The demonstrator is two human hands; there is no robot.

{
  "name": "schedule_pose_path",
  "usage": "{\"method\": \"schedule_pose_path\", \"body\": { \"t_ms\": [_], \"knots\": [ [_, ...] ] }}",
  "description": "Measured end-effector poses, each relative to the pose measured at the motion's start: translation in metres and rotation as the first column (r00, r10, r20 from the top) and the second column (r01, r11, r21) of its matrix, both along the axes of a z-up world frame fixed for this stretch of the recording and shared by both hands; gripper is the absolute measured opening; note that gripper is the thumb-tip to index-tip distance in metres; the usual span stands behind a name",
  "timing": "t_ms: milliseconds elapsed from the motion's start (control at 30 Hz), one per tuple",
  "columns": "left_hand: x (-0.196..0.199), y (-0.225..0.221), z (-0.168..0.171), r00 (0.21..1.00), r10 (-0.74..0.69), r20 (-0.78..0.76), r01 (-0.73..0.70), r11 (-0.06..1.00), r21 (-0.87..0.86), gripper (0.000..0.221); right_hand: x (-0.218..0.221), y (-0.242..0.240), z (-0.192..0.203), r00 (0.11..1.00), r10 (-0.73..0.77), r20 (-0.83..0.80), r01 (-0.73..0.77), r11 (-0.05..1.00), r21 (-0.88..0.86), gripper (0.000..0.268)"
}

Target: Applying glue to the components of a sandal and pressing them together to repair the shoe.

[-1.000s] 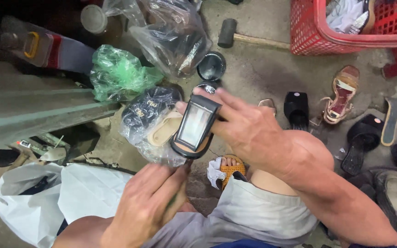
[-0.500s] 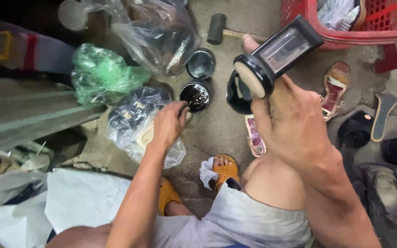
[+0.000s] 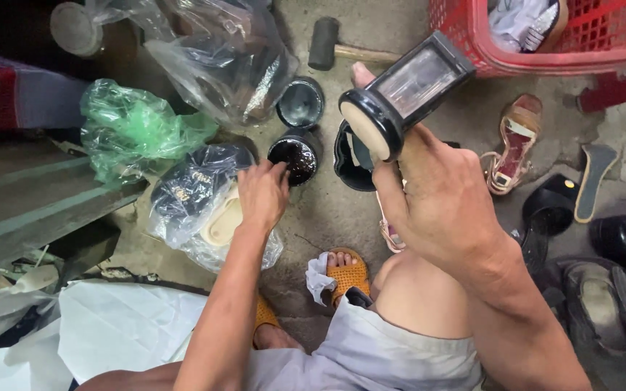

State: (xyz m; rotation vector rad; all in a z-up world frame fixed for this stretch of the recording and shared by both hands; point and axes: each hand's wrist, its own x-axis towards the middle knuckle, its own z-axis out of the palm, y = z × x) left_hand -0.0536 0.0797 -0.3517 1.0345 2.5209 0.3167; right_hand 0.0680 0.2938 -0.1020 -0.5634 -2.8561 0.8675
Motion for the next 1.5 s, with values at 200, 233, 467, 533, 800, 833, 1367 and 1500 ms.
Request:
{"method": "schedule_pose_path", "body": {
  "t_ms": [200,233,467,533,800,833,1367,1500],
  "knots": [
    [0.007,0.002,0.0,0.99,0.083,-0.115,-0.072,0.992,0.099,0.028,0.0,0.0,-0.011,1.0,0.008,0.009,-0.008,0.999,-0.039,0.06],
    [0.006,-0.002,-0.01,0.992,0.024,-0.125,-0.016,0.998,0.069,0.02,0.002,0.0,-0.019,1.0,0.03,0.004,-0.03,0.999,-0.014,0.037],
    [0.014,0.004,-0.034,0.982,-0.061,-0.177,0.051,0.997,-0.061,0.024,0.0,0.003,-0.027,0.99,-0.022,-0.138,0.023,1.0,0.001,0.007],
    [0.022,0.012,0.003,0.976,0.006,-0.218,0.015,0.996,0.09,0.021,0.003,-0.001,-0.024,0.998,-0.017,-0.061,0.015,0.999,-0.029,0.01],
    [0.045,0.013,0.004,0.967,0.254,0.023,-0.255,0.955,0.152,0.026,0.012,-0.015,0.002,1.0,-0.022,0.012,0.023,0.994,-0.111,0.025],
    [0.045,0.012,0.006,0.961,0.252,0.116,-0.264,0.96,0.096,0.028,0.014,-0.018,0.007,0.999,-0.004,-0.037,0.0,0.993,-0.12,0.033],
    [0.018,-0.061,0.079,0.19,0.352,0.916,-0.981,0.103,0.164,0.007,0.037,0.012,-0.071,0.983,0.158,0.09,-0.159,0.987,0.006,0.023],
    [0.023,-0.095,0.167,0.184,0.306,0.934,-0.983,0.053,0.177,0.009,0.027,0.002,-0.061,0.963,0.218,0.159,-0.211,0.976,-0.058,0.019]
  ]
}}
